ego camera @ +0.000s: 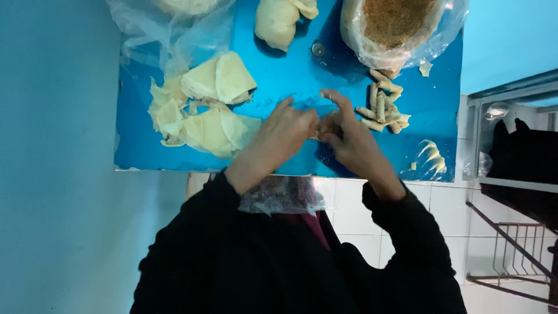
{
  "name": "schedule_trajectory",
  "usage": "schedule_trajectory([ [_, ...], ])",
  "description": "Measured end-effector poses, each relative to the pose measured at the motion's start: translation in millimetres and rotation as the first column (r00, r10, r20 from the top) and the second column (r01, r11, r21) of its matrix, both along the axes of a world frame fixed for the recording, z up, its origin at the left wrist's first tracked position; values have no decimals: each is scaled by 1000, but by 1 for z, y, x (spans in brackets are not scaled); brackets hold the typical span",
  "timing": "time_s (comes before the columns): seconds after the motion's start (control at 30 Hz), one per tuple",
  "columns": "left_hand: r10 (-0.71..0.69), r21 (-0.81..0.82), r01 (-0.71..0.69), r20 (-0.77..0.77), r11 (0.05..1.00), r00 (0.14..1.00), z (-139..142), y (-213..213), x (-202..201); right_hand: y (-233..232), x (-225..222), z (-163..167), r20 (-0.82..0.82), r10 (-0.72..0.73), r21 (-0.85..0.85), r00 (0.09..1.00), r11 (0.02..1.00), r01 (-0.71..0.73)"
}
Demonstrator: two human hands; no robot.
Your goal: The person picks up flat pieces of dough from a pile on a blue table and rolls each piece between their palms into a cylindrical stick, adding the finished sticks to a growing pile next to a bowl of brown powder.
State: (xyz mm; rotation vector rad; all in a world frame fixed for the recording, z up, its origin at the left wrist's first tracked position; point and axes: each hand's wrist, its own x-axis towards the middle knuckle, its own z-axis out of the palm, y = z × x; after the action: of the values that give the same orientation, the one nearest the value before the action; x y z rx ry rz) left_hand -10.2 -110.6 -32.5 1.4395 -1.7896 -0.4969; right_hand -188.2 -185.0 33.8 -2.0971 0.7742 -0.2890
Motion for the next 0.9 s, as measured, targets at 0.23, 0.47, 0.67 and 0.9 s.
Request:
schedule_trajectory([
  [0.23, 220, -300, -60, 534, 952, 816, -2, 36, -17, 33, -16, -22, 15, 62, -550, 998, 834, -44],
  [0.47, 183, -137, -147, 313, 980, 932, 1, 4, -8, 0, -1, -13, -60, -29, -164, 998, 986, 19],
  [0.67, 123, -68, -102, 473, 992, 873, 2, -1, -7, -2, 0, -12, 4, 45, -185, 999, 982, -43],
  [0.9, 292, -333, -113, 558, 936, 776, -5, 16, -15, 12, -4, -27, 60, 67, -533, 996, 845, -25],
])
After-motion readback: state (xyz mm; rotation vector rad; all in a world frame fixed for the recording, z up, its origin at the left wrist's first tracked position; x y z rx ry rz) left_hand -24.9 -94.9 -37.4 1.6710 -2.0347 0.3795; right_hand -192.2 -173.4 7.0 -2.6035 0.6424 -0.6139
